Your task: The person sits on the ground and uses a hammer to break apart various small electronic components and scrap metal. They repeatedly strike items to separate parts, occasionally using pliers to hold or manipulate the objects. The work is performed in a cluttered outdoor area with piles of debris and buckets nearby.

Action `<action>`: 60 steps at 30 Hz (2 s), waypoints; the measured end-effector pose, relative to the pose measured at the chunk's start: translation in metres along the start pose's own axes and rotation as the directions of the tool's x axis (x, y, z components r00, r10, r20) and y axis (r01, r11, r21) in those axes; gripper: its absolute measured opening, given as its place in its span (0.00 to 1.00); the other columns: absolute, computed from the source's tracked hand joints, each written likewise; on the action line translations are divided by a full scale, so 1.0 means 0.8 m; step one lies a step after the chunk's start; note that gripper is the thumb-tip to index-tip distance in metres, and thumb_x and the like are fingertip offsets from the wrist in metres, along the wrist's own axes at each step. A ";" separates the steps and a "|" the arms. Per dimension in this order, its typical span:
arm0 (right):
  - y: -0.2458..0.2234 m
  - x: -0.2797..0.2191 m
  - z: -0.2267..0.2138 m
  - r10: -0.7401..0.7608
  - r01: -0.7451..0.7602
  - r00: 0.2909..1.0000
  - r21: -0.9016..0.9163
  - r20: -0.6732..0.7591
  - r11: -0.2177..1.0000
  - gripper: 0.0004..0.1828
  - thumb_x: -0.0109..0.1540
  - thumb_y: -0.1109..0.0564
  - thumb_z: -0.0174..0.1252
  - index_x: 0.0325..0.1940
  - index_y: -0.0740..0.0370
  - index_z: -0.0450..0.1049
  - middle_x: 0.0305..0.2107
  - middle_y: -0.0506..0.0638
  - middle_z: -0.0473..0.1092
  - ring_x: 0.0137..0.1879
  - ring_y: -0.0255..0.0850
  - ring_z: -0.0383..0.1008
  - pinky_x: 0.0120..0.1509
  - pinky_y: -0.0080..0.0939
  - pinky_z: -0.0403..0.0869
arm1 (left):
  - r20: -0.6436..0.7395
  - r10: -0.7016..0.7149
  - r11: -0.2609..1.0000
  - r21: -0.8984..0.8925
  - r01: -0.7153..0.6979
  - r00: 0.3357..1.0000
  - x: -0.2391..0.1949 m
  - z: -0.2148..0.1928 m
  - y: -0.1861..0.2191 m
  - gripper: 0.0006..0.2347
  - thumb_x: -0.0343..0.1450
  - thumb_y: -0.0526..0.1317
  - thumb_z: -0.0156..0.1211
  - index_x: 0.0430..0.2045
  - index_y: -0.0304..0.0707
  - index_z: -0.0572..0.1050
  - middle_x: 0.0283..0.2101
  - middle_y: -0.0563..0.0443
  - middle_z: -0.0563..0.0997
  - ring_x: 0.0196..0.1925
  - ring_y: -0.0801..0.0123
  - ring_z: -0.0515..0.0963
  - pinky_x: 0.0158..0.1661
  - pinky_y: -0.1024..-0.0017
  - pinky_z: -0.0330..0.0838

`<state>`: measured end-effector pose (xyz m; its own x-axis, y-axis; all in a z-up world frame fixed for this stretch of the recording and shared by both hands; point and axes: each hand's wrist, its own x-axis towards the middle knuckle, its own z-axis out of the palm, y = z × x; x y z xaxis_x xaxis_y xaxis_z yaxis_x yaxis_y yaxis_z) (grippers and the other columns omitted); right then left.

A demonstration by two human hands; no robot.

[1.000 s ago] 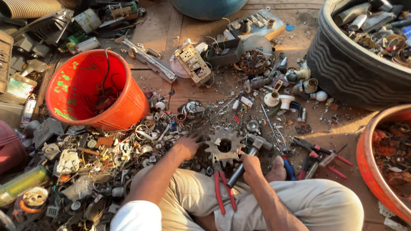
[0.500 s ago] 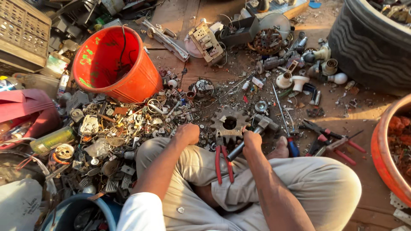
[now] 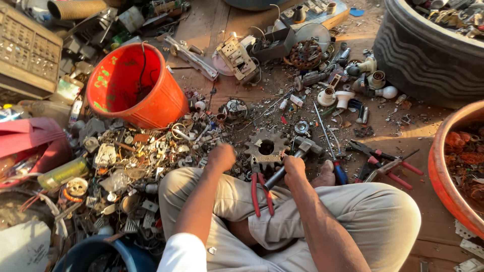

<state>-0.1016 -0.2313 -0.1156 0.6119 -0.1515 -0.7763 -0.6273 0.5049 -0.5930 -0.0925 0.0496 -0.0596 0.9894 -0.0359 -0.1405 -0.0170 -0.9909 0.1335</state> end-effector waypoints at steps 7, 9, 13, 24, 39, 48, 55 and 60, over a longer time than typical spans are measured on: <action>-0.006 0.007 -0.016 -0.065 0.070 0.995 0.064 -0.079 0.995 0.11 0.62 0.58 0.57 0.42 0.71 0.70 0.25 0.55 0.67 0.22 0.47 0.68 0.24 0.48 0.70 | -0.234 -0.207 0.775 -0.632 0.014 0.950 -0.027 -0.084 0.000 0.10 0.70 0.44 0.68 0.30 0.35 0.82 0.30 0.42 0.86 0.30 0.60 0.84 0.34 0.62 0.76; -0.022 -0.007 -0.022 -0.013 0.019 0.998 0.095 -0.066 0.995 0.10 0.63 0.56 0.57 0.41 0.65 0.69 0.23 0.52 0.65 0.21 0.46 0.67 0.23 0.48 0.69 | -0.115 -0.218 0.741 -0.666 0.088 0.969 -0.025 -0.084 0.025 0.08 0.70 0.43 0.66 0.33 0.39 0.83 0.32 0.45 0.86 0.30 0.60 0.83 0.32 0.62 0.76; -0.049 -0.078 -0.014 -0.006 0.007 0.999 0.019 -0.043 1.000 0.06 0.64 0.57 0.55 0.39 0.61 0.67 0.22 0.50 0.66 0.20 0.43 0.67 0.23 0.47 0.68 | -0.213 -0.088 0.695 -0.712 -0.093 0.973 -0.007 -0.063 0.049 0.07 0.70 0.37 0.62 0.38 0.39 0.84 0.37 0.46 0.85 0.33 0.61 0.85 0.33 0.63 0.78; -0.104 -0.242 0.049 -0.465 0.588 0.801 -0.353 0.376 0.728 0.22 0.58 0.61 0.57 0.56 0.60 0.64 0.25 0.45 0.70 0.21 0.32 0.69 0.21 0.34 0.68 | -0.373 0.146 0.779 -0.528 -0.339 0.916 0.018 0.014 0.033 0.04 0.69 0.34 0.60 0.29 0.37 0.83 0.33 0.43 0.84 0.34 0.55 0.83 0.38 0.61 0.78; -0.051 -0.223 0.053 -0.471 0.617 0.659 -0.780 0.586 -0.106 0.32 0.61 0.49 0.59 0.68 0.59 0.64 0.42 0.67 0.76 0.46 0.63 0.77 0.50 0.56 0.75 | -0.126 -0.089 0.774 -0.633 -0.011 0.988 0.011 -0.015 0.057 0.05 0.76 0.33 0.49 0.45 0.39 0.70 0.31 0.43 0.83 0.29 0.56 0.84 0.25 0.60 0.80; -0.068 -0.254 0.057 -0.612 0.685 0.542 -0.724 0.576 -0.075 0.33 0.61 0.50 0.57 0.70 0.60 0.63 0.41 0.62 0.76 0.42 0.61 0.78 0.44 0.55 0.77 | -0.030 -0.197 0.753 -0.645 0.131 0.980 0.000 -0.048 0.063 0.13 0.64 0.32 0.62 0.42 0.39 0.73 0.34 0.38 0.83 0.38 0.48 0.86 0.37 0.60 0.80; -0.049 -0.226 0.052 -0.541 0.633 0.571 -0.751 0.617 -0.188 0.32 0.61 0.51 0.59 0.70 0.57 0.64 0.42 0.62 0.76 0.42 0.60 0.79 0.44 0.56 0.76 | -0.138 -0.136 0.730 -0.684 0.005 0.981 0.003 -0.003 0.054 0.06 0.74 0.36 0.57 0.43 0.38 0.71 0.33 0.41 0.85 0.34 0.56 0.86 0.27 0.64 0.77; -0.060 -0.241 0.051 -0.620 0.681 0.531 -0.727 0.577 -0.093 0.32 0.61 0.51 0.58 0.70 0.57 0.63 0.42 0.61 0.76 0.40 0.60 0.79 0.42 0.56 0.77 | -0.121 -0.109 0.723 -0.691 -0.004 0.987 -0.004 -0.011 0.058 0.05 0.75 0.34 0.49 0.43 0.36 0.68 0.33 0.39 0.82 0.30 0.55 0.84 0.24 0.64 0.79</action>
<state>-0.1702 -0.1916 0.0712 0.9921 0.0972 0.0787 0.1251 -0.7677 -0.6285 -0.0949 0.0044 -0.0446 0.9955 0.0886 -0.0348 0.0828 -0.6264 0.7751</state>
